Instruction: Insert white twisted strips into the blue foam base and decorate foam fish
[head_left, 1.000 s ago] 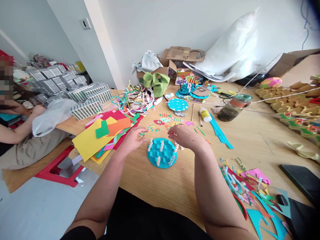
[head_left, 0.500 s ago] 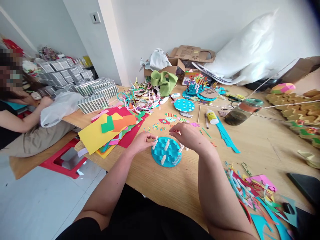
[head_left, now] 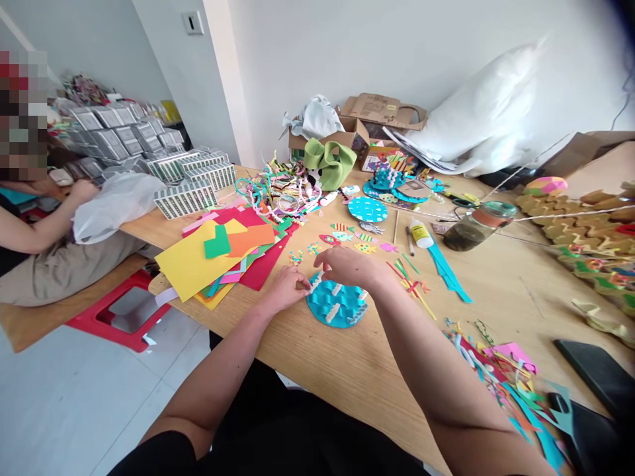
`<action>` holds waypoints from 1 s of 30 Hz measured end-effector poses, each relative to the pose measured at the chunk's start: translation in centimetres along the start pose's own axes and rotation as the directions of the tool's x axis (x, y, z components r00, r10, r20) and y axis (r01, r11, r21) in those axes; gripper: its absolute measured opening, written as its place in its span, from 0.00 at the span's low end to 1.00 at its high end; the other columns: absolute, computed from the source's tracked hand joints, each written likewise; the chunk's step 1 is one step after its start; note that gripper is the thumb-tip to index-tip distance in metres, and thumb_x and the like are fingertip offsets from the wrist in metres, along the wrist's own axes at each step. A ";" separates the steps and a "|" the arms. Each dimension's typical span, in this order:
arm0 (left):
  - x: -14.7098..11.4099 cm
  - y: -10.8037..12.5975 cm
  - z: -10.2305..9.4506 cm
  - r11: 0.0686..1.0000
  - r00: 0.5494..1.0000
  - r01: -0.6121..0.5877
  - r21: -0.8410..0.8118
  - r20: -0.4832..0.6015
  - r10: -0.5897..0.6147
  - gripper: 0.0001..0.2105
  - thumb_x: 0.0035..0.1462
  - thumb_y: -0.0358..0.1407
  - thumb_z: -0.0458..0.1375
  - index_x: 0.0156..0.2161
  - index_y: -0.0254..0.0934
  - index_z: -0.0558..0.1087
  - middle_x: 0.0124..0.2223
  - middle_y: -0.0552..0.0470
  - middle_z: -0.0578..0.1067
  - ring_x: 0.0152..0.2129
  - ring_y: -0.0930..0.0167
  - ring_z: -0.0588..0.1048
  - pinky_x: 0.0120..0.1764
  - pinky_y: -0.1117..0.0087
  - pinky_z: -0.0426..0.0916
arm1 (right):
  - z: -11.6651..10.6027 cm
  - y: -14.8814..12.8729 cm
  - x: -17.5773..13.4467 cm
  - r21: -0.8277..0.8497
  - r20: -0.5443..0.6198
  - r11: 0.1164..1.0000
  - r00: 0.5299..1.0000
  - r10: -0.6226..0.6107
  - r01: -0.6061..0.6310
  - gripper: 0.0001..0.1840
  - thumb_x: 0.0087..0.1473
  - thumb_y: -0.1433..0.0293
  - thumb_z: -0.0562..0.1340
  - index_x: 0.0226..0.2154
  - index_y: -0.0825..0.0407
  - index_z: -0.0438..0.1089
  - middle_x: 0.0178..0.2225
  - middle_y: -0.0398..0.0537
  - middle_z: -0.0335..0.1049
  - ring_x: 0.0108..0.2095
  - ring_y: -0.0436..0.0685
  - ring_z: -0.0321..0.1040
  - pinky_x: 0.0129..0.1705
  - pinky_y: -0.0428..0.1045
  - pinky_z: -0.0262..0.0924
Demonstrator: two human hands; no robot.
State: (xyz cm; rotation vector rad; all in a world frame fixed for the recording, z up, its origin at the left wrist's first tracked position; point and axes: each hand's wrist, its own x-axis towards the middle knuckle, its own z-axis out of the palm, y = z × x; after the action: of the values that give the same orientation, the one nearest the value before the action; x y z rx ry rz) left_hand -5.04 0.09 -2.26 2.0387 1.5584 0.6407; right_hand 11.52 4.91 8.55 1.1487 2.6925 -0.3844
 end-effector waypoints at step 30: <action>0.1 -1.0 1.5 0.988 0.980 -0.130 0.078 -0.142 0.140 0.04 0.47 0.31 0.61 0.24 0.36 0.75 0.34 0.49 0.72 0.38 0.66 0.67 0.42 0.67 0.65 | 1.4 -1.9 1.1 -0.138 -0.003 0.990 0.999 -0.041 0.041 0.14 0.51 0.73 0.56 0.36 0.54 0.76 0.36 0.56 0.76 0.40 0.60 0.72 0.38 0.48 0.61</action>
State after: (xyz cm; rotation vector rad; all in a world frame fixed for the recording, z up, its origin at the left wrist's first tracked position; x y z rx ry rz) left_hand -4.83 0.31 -4.01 2.2072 1.5514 0.8164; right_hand 9.44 3.95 7.25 1.0591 2.7029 -0.1969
